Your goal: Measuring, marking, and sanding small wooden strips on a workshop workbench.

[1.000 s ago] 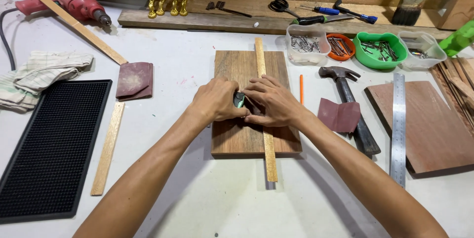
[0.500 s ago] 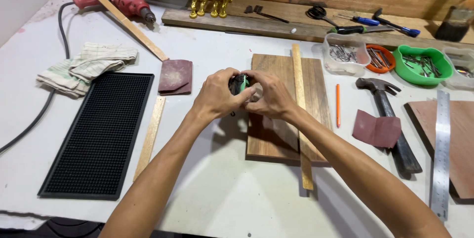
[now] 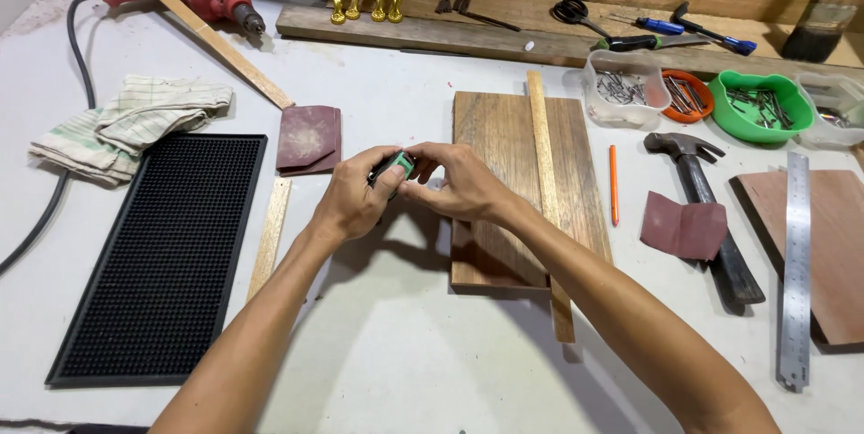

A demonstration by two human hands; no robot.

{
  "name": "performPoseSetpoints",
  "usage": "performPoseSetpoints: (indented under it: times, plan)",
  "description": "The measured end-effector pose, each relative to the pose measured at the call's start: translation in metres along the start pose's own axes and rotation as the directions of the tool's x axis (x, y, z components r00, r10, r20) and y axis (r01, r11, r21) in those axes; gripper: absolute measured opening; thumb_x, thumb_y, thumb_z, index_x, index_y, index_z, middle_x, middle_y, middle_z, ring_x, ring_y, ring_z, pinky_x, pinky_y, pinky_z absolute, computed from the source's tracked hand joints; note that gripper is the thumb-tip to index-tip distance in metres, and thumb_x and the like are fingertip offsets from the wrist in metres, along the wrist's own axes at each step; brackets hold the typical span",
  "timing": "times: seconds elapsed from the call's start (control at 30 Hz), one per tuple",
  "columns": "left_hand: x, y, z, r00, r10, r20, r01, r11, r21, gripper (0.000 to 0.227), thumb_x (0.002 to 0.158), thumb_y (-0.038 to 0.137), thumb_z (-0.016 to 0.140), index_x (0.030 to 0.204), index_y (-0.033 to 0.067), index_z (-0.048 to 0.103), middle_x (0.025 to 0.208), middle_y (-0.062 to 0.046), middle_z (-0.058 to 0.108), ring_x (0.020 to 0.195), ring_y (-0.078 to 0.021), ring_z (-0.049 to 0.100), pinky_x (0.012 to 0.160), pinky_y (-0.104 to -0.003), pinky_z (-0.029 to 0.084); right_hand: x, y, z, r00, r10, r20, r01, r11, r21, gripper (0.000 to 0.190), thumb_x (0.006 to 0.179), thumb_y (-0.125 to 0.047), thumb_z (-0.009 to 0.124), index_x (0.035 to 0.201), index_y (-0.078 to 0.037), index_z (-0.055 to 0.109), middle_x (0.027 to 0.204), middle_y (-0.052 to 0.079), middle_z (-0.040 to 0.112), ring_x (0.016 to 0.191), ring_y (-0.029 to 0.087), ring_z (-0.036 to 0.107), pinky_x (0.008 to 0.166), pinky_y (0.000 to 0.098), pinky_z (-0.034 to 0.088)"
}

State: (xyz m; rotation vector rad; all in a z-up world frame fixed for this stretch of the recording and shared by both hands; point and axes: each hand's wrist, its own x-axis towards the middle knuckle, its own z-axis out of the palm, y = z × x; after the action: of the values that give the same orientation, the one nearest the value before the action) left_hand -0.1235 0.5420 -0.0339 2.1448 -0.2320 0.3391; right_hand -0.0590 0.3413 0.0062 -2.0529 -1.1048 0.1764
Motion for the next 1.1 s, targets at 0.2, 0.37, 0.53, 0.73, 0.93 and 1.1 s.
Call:
performPoseSetpoints:
  times: [0.2, 0.37, 0.53, 0.73, 0.93, 1.1]
  plan:
    - [0.004, 0.019, -0.006, 0.994, -0.088, 0.070, 0.075, 0.983, 0.165, 0.056, 0.086, 0.049, 0.057, 0.119, 0.0052, 0.067, 0.098, -0.015, 0.072, 0.088, -0.0275, 0.072, 0.073, -0.044, 0.061, -0.005, 0.026, 0.009, 1.000, 0.006, -0.019, -0.008, 0.997, -0.071, 0.054, 0.083, -0.027, 0.074, 0.128, 0.001, 0.065, 0.109, 0.018, 0.074, 0.095, 0.026, 0.074, 0.084, 0.0402, 0.064]
    - [0.018, 0.006, -0.006, 0.998, 0.062, 0.016, -0.063, 0.908, 0.415, 0.058, 0.082, 0.046, 0.080, 0.117, 0.0053, 0.058, 0.093, -0.015, 0.067, 0.087, -0.0290, 0.067, 0.074, -0.044, 0.058, 0.003, 0.015, 0.014, 0.996, 0.084, -0.005, -0.082, 0.950, -0.302, 0.074, 0.082, -0.024, 0.067, 0.149, 0.000, 0.046, 0.118, 0.022, 0.069, 0.104, 0.031, 0.068, 0.098, 0.0467, 0.055]
    - [0.023, 0.001, -0.001, 0.997, 0.081, -0.014, -0.064, 0.868, 0.493, 0.054, 0.077, 0.042, 0.088, 0.105, 0.0083, 0.057, 0.095, -0.012, 0.067, 0.094, -0.0276, 0.065, 0.077, -0.040, 0.059, 0.011, 0.037, 0.026, 1.000, -0.021, -0.013, 0.013, 0.879, -0.477, 0.085, 0.082, -0.026, 0.071, 0.154, 0.003, 0.036, 0.136, 0.025, 0.060, 0.129, 0.036, 0.056, 0.114, 0.0520, 0.041]
    - [0.020, -0.008, 0.001, 0.997, 0.079, 0.000, -0.068, 0.856, 0.512, 0.050, 0.077, 0.042, 0.088, 0.102, 0.0090, 0.060, 0.095, -0.011, 0.069, 0.097, -0.0271, 0.065, 0.081, -0.041, 0.057, 0.012, 0.038, 0.031, 0.999, 0.029, 0.021, -0.015, 0.875, -0.485, 0.086, 0.083, -0.036, 0.076, 0.150, 0.004, 0.038, 0.147, 0.026, 0.049, 0.138, 0.038, 0.045, 0.116, 0.0519, 0.037]
    - [0.020, 0.000, -0.005, 0.998, 0.050, 0.035, -0.061, 0.843, 0.534, 0.049, 0.082, 0.047, 0.083, 0.105, 0.0095, 0.062, 0.100, -0.011, 0.068, 0.097, -0.0264, 0.064, 0.084, -0.043, 0.053, 0.007, 0.039, 0.024, 0.999, 0.051, 0.018, -0.036, 0.871, -0.489, 0.081, 0.084, -0.037, 0.075, 0.148, 0.001, 0.044, 0.150, 0.021, 0.048, 0.139, 0.037, 0.044, 0.114, 0.0521, 0.036]
    - [0.028, 0.019, -0.004, 0.957, 0.286, 0.054, -0.262, 0.768, 0.585, 0.050, 0.086, 0.046, 0.080, 0.113, 0.0061, 0.066, 0.114, -0.013, 0.067, 0.112, -0.0299, 0.060, 0.096, -0.046, 0.043, -0.022, 0.025, -0.013, 0.994, -0.062, -0.090, 0.007, 0.860, -0.510, 0.068, 0.088, -0.033, 0.075, 0.146, -0.005, 0.052, 0.141, 0.019, 0.056, 0.133, 0.036, 0.051, 0.114, 0.0508, 0.039]
